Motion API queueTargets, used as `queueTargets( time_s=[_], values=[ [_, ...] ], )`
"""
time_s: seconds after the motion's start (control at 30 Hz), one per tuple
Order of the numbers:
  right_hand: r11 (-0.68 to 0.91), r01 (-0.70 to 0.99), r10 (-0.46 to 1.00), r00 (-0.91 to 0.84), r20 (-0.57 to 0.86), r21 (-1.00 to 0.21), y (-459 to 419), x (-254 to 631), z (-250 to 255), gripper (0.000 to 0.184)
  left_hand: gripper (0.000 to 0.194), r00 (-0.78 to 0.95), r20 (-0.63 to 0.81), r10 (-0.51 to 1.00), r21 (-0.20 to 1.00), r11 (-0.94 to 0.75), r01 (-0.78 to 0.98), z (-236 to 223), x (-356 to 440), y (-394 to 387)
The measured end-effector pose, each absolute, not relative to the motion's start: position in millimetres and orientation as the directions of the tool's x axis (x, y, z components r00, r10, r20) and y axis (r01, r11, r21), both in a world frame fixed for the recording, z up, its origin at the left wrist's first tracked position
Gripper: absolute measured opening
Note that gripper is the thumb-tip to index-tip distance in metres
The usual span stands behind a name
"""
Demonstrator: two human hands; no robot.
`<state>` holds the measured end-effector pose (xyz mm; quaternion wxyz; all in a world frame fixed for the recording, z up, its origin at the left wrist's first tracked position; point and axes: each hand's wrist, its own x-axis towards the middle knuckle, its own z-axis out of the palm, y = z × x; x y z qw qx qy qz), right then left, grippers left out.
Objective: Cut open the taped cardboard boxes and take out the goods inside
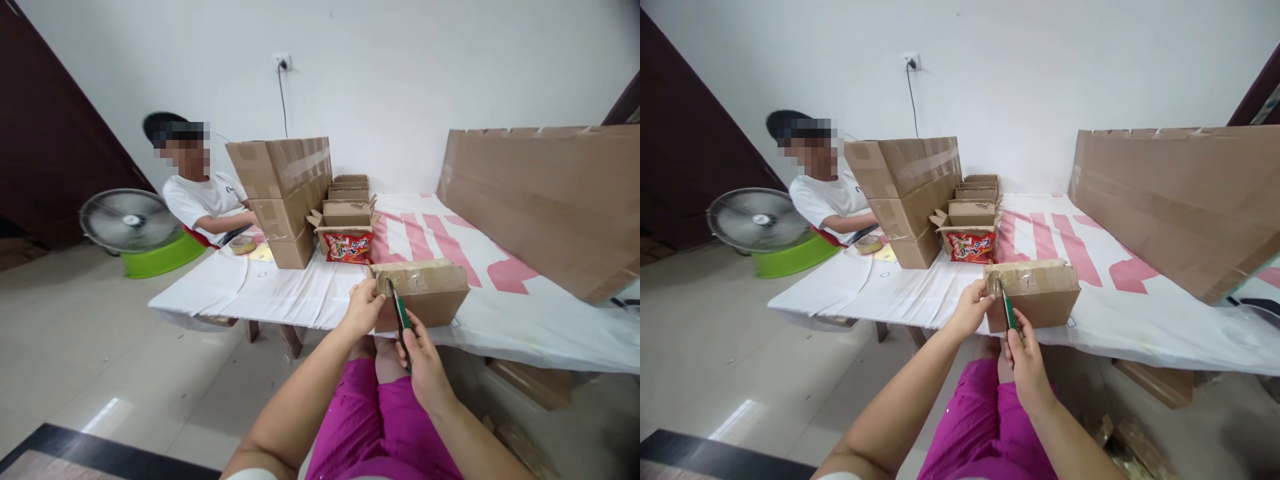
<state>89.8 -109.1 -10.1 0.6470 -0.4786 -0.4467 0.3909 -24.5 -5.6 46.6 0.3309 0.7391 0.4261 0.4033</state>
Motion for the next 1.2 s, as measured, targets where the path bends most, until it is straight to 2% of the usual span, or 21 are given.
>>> queueTargets(
  time_s=[0.07, 0.13, 0.2, 0.27, 0.33, 0.43, 0.57, 0.67, 0.73, 0.8, 0.93, 1.03, 1.2],
  values=[
    [0.101, -0.329, 0.979, 0.202, 0.035, -0.939, -114, 90, -3, 0.04, 0.013, 0.3, 0.31, 0.902, 0.835, -0.409, 0.369, 46, -24, -6],
    [0.038, -0.373, 0.99, 0.139, -0.016, -0.927, -117, 94, 1, 0.041, 0.014, 0.287, 0.302, 0.909, 0.841, -0.396, 0.369, 46, -24, -6],
    [0.065, -0.193, 0.986, 0.166, 0.032, -0.979, -118, 102, 3, 0.042, 0.017, 0.289, 0.299, 0.909, 0.842, -0.394, 0.369, 47, -25, -6],
    [0.117, 0.109, 0.957, 0.253, 0.142, -0.987, -115, 113, 5, 0.04, 0.018, 0.306, 0.302, 0.903, 0.838, -0.404, 0.365, 47, -25, -6],
    [0.154, 0.385, 0.898, 0.329, 0.292, -0.91, -110, 124, 9, 0.037, 0.014, 0.312, 0.311, 0.898, 0.837, -0.414, 0.357, 47, -26, -6],
    [0.163, 0.597, 0.812, 0.371, 0.451, -0.785, -98, 136, 22, 0.033, 0.014, 0.294, 0.331, 0.896, 0.844, -0.421, 0.331, 46, -25, -5],
    [0.251, 0.716, 0.741, 0.291, 0.605, -0.652, -76, 129, 46, 0.029, 0.016, 0.279, 0.339, 0.898, 0.852, -0.419, 0.313, 42, -24, -3],
    [0.331, 0.843, 0.685, 0.096, 0.723, -0.425, -58, 115, 62, 0.02, 0.018, 0.264, 0.34, 0.903, 0.854, -0.414, 0.316, 40, -24, -1],
    [0.34, 0.895, 0.678, -0.02, 0.735, -0.289, -50, 109, 69, 0.015, 0.019, 0.262, 0.345, 0.901, 0.852, -0.418, 0.317, 40, -25, 0],
    [0.327, 0.919, 0.69, -0.074, 0.72, -0.22, -45, 107, 73, 0.016, 0.018, 0.262, 0.351, 0.899, 0.849, -0.423, 0.316, 41, -25, -1],
    [0.323, 0.926, 0.726, -0.112, 0.678, -0.194, -41, 110, 77, 0.025, 0.012, 0.267, 0.354, 0.896, 0.837, -0.431, 0.338, 42, -25, -3],
    [0.331, 0.918, 0.759, -0.122, 0.64, -0.217, -38, 112, 80, 0.029, 0.007, 0.271, 0.347, 0.898, 0.816, -0.432, 0.385, 43, -23, -3],
    [0.196, 0.947, 0.836, -0.026, 0.548, -0.255, -30, 116, 86, 0.027, 0.014, 0.276, 0.34, 0.899, 0.792, -0.432, 0.432, 49, -23, -5]
  ],
)
